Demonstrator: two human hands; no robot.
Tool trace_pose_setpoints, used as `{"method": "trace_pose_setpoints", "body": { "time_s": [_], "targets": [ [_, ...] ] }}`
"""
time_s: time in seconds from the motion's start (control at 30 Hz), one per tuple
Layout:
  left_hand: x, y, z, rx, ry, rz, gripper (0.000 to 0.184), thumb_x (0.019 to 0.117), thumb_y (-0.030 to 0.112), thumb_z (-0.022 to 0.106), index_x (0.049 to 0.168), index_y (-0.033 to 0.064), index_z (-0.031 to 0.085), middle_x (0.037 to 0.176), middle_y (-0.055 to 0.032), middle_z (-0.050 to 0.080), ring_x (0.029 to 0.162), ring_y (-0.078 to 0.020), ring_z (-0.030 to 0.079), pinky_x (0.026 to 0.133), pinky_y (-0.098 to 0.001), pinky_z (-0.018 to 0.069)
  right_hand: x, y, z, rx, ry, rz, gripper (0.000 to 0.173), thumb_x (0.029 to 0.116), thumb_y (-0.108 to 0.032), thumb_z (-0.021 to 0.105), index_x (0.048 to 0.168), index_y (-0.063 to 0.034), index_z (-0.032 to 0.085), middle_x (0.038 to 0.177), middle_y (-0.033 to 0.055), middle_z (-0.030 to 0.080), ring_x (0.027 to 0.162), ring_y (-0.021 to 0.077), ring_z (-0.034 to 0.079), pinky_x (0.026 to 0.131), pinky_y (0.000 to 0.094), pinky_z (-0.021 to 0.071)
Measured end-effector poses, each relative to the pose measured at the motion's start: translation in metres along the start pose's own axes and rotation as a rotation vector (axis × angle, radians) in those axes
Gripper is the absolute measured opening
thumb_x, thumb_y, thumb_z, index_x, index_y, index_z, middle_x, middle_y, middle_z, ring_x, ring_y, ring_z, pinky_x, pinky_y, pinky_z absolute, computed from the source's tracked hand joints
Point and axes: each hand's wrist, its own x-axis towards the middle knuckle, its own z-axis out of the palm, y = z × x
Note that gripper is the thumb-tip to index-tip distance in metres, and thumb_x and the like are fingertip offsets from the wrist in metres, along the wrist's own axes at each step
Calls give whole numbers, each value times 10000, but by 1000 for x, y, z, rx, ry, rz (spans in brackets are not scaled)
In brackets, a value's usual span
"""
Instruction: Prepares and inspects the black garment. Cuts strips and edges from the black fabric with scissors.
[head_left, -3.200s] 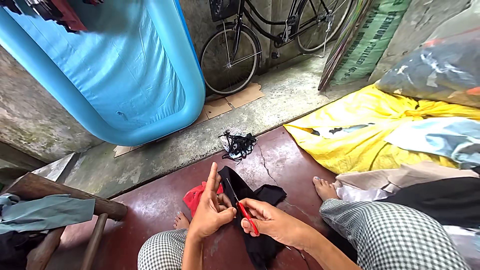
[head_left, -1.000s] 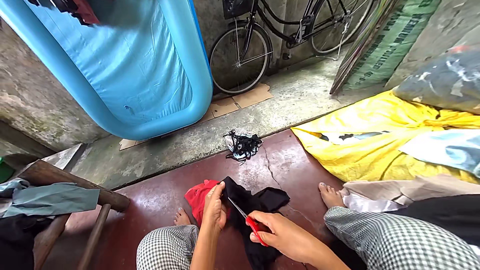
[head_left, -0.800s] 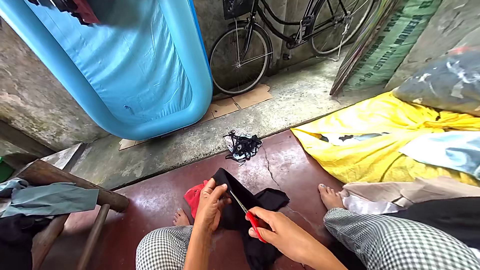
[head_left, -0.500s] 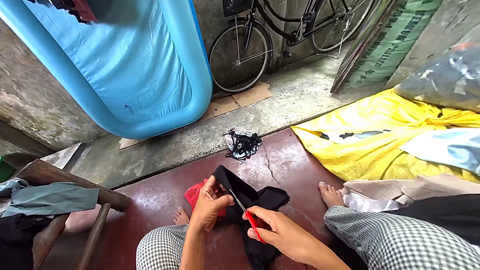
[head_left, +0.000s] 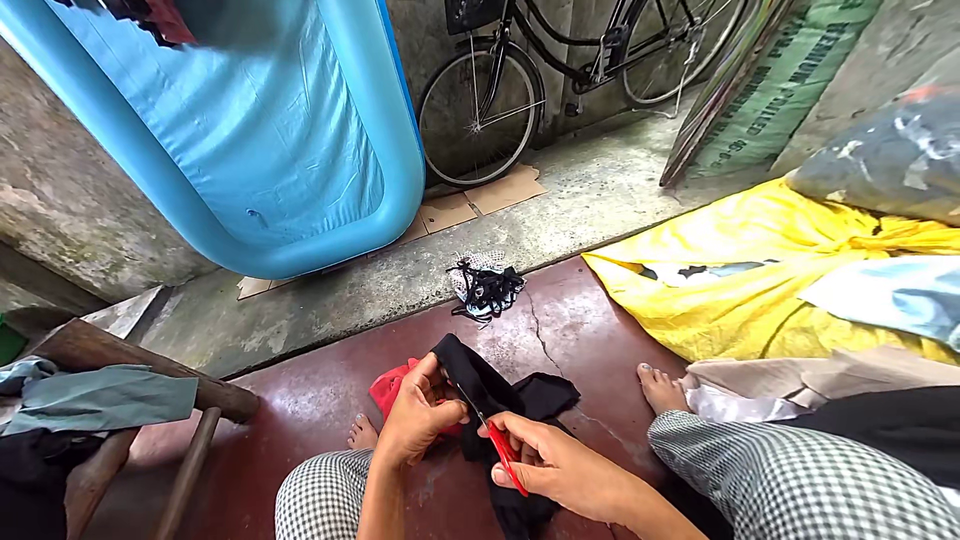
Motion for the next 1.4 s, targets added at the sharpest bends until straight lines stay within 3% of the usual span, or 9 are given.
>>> {"method": "trace_pose_setpoints", "body": {
  "time_s": [0.17, 0.33, 0.5, 0.7, 0.9, 1.1, 1.3, 1.4],
  "targets": [
    [1, -1, 1, 4, 21, 9, 638, 757, -80, 726, 1361, 18, 545, 1159, -199, 679, 925, -278, 703, 782, -427, 611, 3, 1, 1, 50, 13, -11, 501, 912, -494, 709, 1303, -190, 626, 924, -1, 653, 776, 109, 624, 687, 309, 534],
    [1, 0, -1, 18, 43, 9, 638, 755, -92, 713, 1359, 9, 533, 1150, -210, 685, 925, -296, 708, 778, -437, 614, 2, -1, 3, 186, -5, -39, 361, 956, -358, 694, 1263, -172, 653, 918, 14, 690, 772, 125, 667, 685, 306, 573],
    [0, -1, 0, 37, -22, -6, 650, 758, -97, 712, 1372, 3, 524, 1149, -197, 695, 935, -289, 708, 810, -438, 609, 4, -3, -1, 242, -87, -41, 448, 945, -403, 706, 1318, -172, 621, 901, 21, 668, 768, 126, 645, 685, 310, 550],
    [1, -3, 0, 27, -41, -2, 672, 760, -114, 707, 1392, -1, 510, 1154, -200, 692, 937, -287, 707, 817, -434, 606, 8, -3, 0, 406, -98, -67, 338, 959, -276, 697, 1255, -117, 656, 882, 41, 684, 749, 130, 664, 680, 296, 572],
    [-1, -8, 3, 35, -96, 4, 693, 757, -100, 721, 1406, -12, 497, 1185, -194, 680, 919, -279, 704, 821, -429, 607, 10, -2, -6, 418, -147, -17, 394, 958, -321, 699, 1279, -107, 623, 944, 40, 691, 829, 144, 680, 762, 326, 585],
    [1, -10, 3, -23, -132, 3, 766, 755, -118, 713, 1453, -15, 417, 1203, -213, 666, 943, -290, 700, 848, -439, 599, 11, -3, -6, 425, -100, -40, 305, 955, -259, 706, 1203, -86, 666, 906, 45, 704, 757, 135, 678, 693, 302, 584],
    [1, -14, 6, -64, -134, -1, 865, 729, -118, 725, 1499, 12, 351, 1233, -207, 645, 920, -284, 699, 815, -436, 608, 12, -2, -7, 437, -109, -73, 356, 967, -314, 695, 1238, -93, 629, 938, 44, 697, 814, 141, 681, 745, 316, 583],
    [2, -16, 7, -41, -130, -3, 861, 725, -121, 735, 1499, 17, 384, 1294, -200, 619, 922, -286, 698, 820, -442, 611, 11, -1, -9, 363, -85, -75, 426, 952, -375, 710, 1270, -109, 615, 929, 33, 693, 815, 132, 670, 737, 307, 566]
  ]
}}
